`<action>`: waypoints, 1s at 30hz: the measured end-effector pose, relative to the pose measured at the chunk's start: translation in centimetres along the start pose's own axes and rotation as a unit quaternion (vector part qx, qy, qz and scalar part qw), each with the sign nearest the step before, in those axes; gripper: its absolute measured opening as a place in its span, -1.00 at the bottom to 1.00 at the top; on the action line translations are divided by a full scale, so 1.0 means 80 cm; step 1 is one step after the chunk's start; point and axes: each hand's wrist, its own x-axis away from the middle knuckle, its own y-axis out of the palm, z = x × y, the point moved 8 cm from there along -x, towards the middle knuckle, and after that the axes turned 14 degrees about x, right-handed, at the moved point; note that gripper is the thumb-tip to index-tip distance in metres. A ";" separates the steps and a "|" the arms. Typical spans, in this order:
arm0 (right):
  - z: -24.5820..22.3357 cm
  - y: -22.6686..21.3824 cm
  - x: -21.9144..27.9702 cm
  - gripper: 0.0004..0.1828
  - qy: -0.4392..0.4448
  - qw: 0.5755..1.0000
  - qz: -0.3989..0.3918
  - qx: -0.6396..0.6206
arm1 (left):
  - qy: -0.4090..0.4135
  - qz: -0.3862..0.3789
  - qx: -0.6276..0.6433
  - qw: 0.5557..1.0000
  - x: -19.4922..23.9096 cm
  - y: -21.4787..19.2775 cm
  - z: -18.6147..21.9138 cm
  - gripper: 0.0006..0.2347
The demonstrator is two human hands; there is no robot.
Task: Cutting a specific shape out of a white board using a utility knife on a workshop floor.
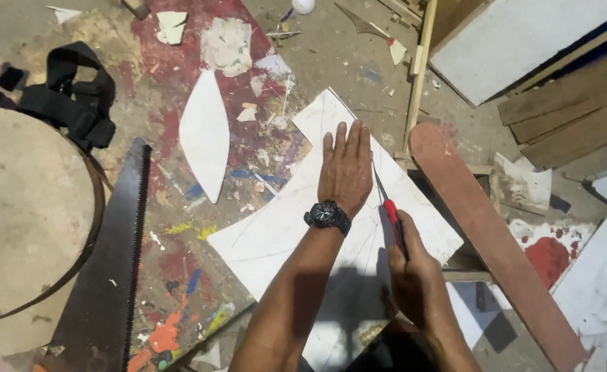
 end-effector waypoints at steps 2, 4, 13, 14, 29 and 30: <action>-0.002 -0.008 0.000 -0.31 -0.021 0.999 0.032 0.019 | -0.006 -0.013 -0.014 1.000 0.002 0.007 -0.001 -0.50; -0.012 -0.016 0.010 -0.33 -0.005 1.000 0.007 0.019 | -0.010 -0.024 -0.043 0.999 0.002 0.012 0.000 -0.49; 0.047 -0.013 0.074 -0.29 0.029 0.999 0.013 0.008 | -0.020 -0.044 -0.066 0.997 0.000 0.016 -0.006 -0.43; 0.064 -0.002 0.083 -0.29 0.030 0.999 0.014 0.009 | -0.020 -0.043 -0.064 0.997 0.004 0.016 -0.004 -0.43; -0.022 -0.008 -0.003 -0.32 -0.035 0.999 -0.006 -0.033 | 0.027 0.056 -0.022 0.998 -0.005 -0.004 0.000 -0.54; -0.020 -0.002 0.001 -0.30 -0.024 0.998 -0.016 -0.061 | 0.018 0.038 -0.033 0.999 -0.002 0.002 0.000 -0.53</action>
